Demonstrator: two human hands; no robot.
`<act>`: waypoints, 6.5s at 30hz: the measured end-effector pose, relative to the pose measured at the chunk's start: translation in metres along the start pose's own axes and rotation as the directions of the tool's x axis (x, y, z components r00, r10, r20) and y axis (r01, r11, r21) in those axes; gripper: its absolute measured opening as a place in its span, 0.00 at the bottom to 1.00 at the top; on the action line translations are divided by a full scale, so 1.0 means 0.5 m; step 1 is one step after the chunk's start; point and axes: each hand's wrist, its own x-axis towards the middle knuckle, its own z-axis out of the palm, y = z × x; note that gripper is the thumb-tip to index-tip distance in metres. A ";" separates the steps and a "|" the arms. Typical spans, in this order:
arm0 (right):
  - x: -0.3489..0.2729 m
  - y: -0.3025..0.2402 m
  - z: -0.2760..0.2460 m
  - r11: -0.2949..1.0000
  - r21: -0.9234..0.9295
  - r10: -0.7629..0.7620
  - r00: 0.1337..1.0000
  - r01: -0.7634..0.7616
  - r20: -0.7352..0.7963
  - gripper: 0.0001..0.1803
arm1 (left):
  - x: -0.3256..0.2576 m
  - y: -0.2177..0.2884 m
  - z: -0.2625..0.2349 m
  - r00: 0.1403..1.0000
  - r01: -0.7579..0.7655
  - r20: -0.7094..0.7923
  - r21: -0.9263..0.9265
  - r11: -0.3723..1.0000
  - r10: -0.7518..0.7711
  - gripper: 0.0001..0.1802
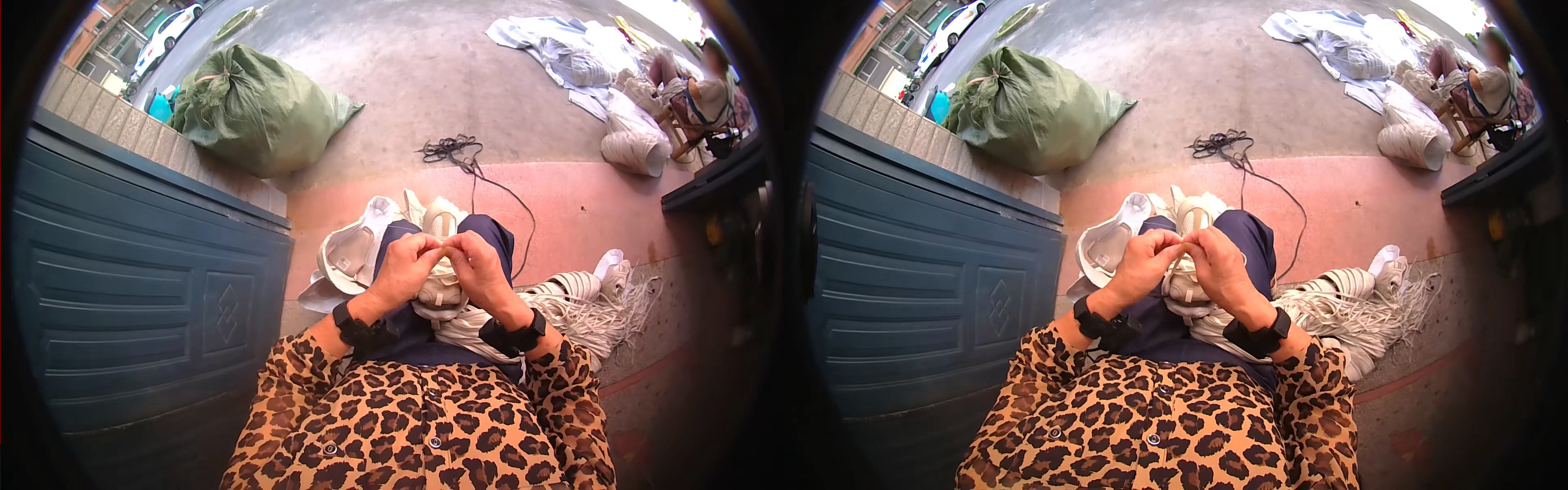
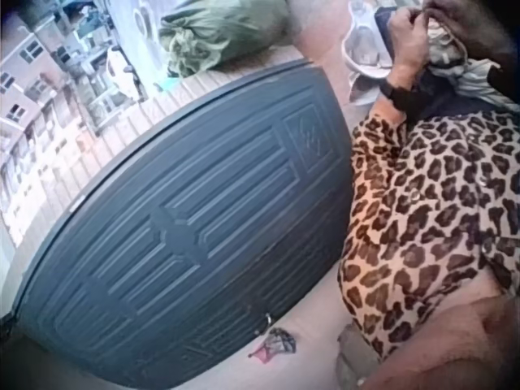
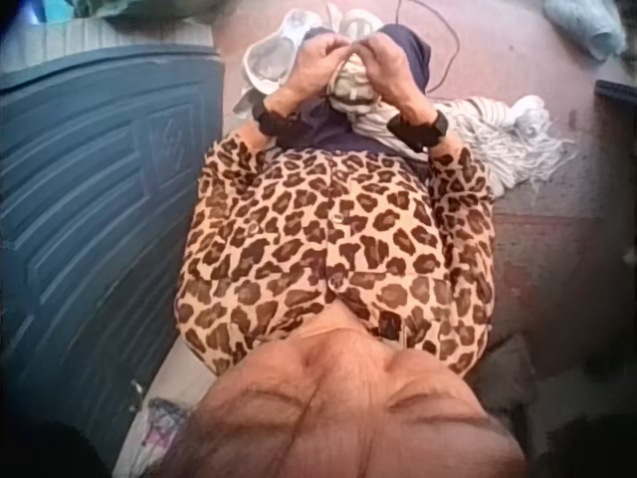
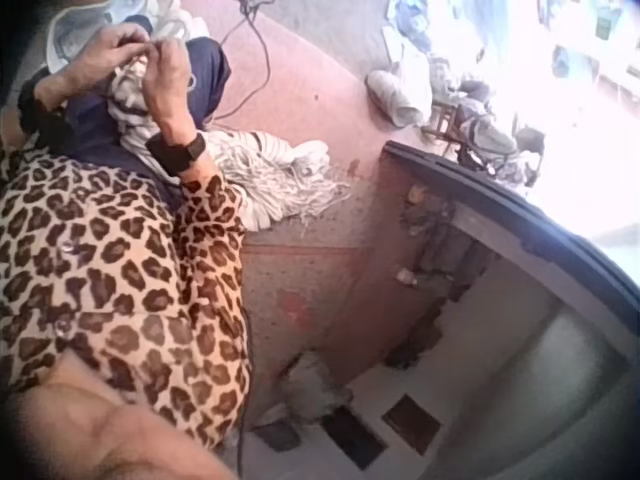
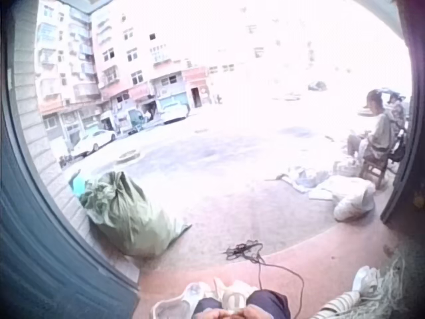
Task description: The recorder is tying shoelaces on a white shoe while sitting in a workshop.
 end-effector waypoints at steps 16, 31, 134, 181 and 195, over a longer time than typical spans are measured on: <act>-0.067 0.135 -0.090 0.946 0.028 0.321 0.919 -0.323 -0.228 0.08 | -0.048 -0.273 -0.259 0.738 0.347 -0.667 0.238 0.907 -0.107 0.12; 0.019 -0.022 0.206 0.591 0.319 0.358 0.595 -0.741 0.720 0.23 | -0.246 -0.087 -0.137 0.843 0.292 -0.232 -0.559 0.776 -0.485 0.07; -0.162 0.175 0.111 -0.355 0.739 0.638 0.430 -0.572 0.639 0.26 | -0.112 -0.050 -0.055 0.918 -0.373 0.348 0.599 0.709 0.188 0.10; -0.143 0.314 0.147 -0.095 0.785 0.871 0.331 -0.612 0.363 0.29 | -0.112 -0.095 -0.033 0.892 -0.443 0.397 0.676 0.589 0.215 0.16; -0.115 0.378 0.201 -0.080 0.798 0.900 0.300 -0.597 0.315 0.20 | -0.069 -0.114 -0.016 0.926 -0.362 0.359 0.754 0.548 0.118 0.13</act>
